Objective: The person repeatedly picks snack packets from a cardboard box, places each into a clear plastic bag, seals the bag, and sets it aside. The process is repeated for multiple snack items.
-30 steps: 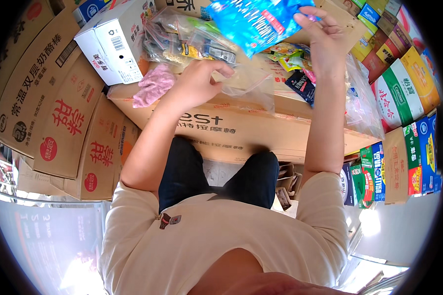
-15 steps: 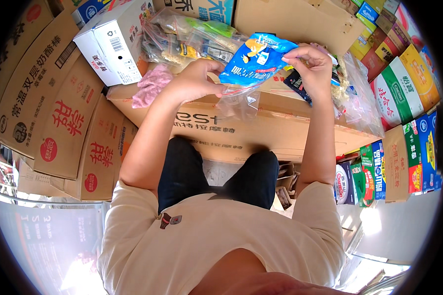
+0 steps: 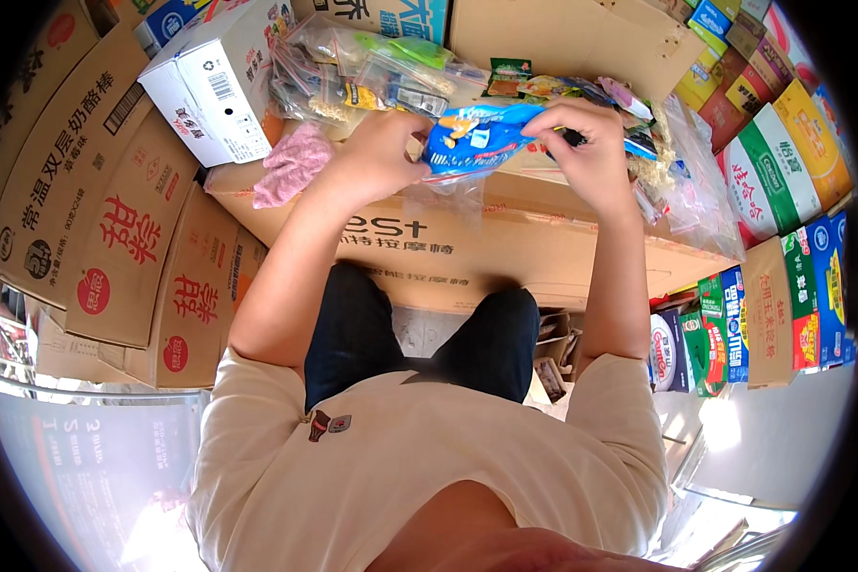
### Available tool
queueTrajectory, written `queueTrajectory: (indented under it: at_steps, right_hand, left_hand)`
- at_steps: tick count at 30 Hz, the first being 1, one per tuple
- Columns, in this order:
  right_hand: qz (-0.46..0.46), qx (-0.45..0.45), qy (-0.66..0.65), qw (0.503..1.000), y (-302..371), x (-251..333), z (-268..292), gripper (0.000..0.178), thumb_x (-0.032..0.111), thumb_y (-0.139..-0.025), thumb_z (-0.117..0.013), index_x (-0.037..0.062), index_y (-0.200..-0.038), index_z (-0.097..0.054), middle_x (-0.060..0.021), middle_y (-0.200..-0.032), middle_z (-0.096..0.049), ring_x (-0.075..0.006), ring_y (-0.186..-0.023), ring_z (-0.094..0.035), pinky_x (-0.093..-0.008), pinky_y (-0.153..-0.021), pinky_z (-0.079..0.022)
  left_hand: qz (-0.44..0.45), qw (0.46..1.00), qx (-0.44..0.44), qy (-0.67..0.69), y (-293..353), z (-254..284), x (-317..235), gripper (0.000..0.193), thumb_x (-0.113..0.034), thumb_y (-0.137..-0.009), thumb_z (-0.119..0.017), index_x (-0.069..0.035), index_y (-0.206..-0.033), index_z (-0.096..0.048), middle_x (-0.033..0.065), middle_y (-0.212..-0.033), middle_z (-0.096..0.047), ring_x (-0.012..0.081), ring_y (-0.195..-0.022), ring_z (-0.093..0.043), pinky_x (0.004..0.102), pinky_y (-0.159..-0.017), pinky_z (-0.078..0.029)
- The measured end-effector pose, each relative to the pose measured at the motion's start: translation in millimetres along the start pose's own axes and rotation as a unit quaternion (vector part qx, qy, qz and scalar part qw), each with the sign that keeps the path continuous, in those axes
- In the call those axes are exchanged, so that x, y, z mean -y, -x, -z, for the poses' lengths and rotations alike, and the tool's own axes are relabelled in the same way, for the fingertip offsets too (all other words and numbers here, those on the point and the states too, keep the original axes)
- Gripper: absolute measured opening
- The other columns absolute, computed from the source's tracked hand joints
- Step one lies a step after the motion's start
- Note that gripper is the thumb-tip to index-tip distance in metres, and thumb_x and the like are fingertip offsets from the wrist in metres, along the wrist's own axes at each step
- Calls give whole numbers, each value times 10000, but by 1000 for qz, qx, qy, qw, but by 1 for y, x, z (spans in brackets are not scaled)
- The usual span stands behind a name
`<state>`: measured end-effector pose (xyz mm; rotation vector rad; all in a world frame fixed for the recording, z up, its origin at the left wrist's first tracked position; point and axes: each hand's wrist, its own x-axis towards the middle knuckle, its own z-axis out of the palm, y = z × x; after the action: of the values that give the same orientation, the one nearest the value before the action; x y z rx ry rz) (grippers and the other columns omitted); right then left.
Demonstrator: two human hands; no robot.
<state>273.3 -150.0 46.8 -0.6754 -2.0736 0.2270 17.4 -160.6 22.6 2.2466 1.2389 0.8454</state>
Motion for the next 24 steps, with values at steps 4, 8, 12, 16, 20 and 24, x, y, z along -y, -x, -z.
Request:
queueTrajectory:
  at_steps: [4, 8, 12, 16, 20, 24]
  right_hand:
    - [-16, 17, 4, 1000, 5, -1, -13, 149, -117, -723, -655, 22, -778, -654, -81, -743, -657, -223, -709, -645, -297, -648, -500]
    - [-1, 16, 11, 1000, 11, -3, -23, 131, -106, -713, -679, 7, -749, -624, -85, -740, -645, -206, -710, -637, -285, -648, -490]
    - [-6, -60, -12, 998, 18, -13, -30, 194, -84, -744, -695, 15, -866, -580, -77, -812, -655, -190, -764, -650, -293, -690, -502]
    - [-80, -180, -277, 941, 17, -16, -37, 319, -55, -796, -705, 18, -1038, -510, -63, -908, -666, -144, -833, -647, -274, -771, -500]
    - [-136, -169, -359, 908, 25, -30, -39, 411, -66, -803, -697, 7, -1148, -486, -100, -1011, -654, -149, -930, -637, -268, -847, -491]
    - [-174, -118, -338, 917, 37, -40, -43, 224, 51, -860, -689, 6, -1056, -591, -65, -1018, -653, -136, -944, -620, -287, -847, -493]
  left_hand:
    - [-4, 998, -25, -50, -3, -1, -7, 366, -13, -685, -717, 69, -1035, -646, 170, -807, -700, 186, -680, -691, 291, -601, -522]
    - [-17, 999, -40, -30, -3, -1, 0, 375, -3, -686, -717, 78, -1045, -646, 181, -849, -691, 154, -654, -666, 275, -592, -514]
    - [28, 997, -23, 64, -3, 3, -4, 381, 5, -719, -710, 79, -1084, -630, 140, -885, -690, 127, -661, -648, 267, -614, -513]
    - [76, 972, 9, 220, -9, 7, 4, 346, 5, -766, -705, 66, -1097, -624, 87, -895, -689, 116, -709, -642, 262, -691, -516]
    - [97, 928, -6, 360, -12, 3, 17, 294, -38, -774, -742, 28, -1046, -652, 78, -898, -692, 118, -758, -643, 250, -754, -520]
    - [108, 921, -18, 373, -11, 6, 19, 291, -56, -766, -760, 16, -1030, -663, 81, -915, -698, 120, -773, -645, 257, -766, -528]
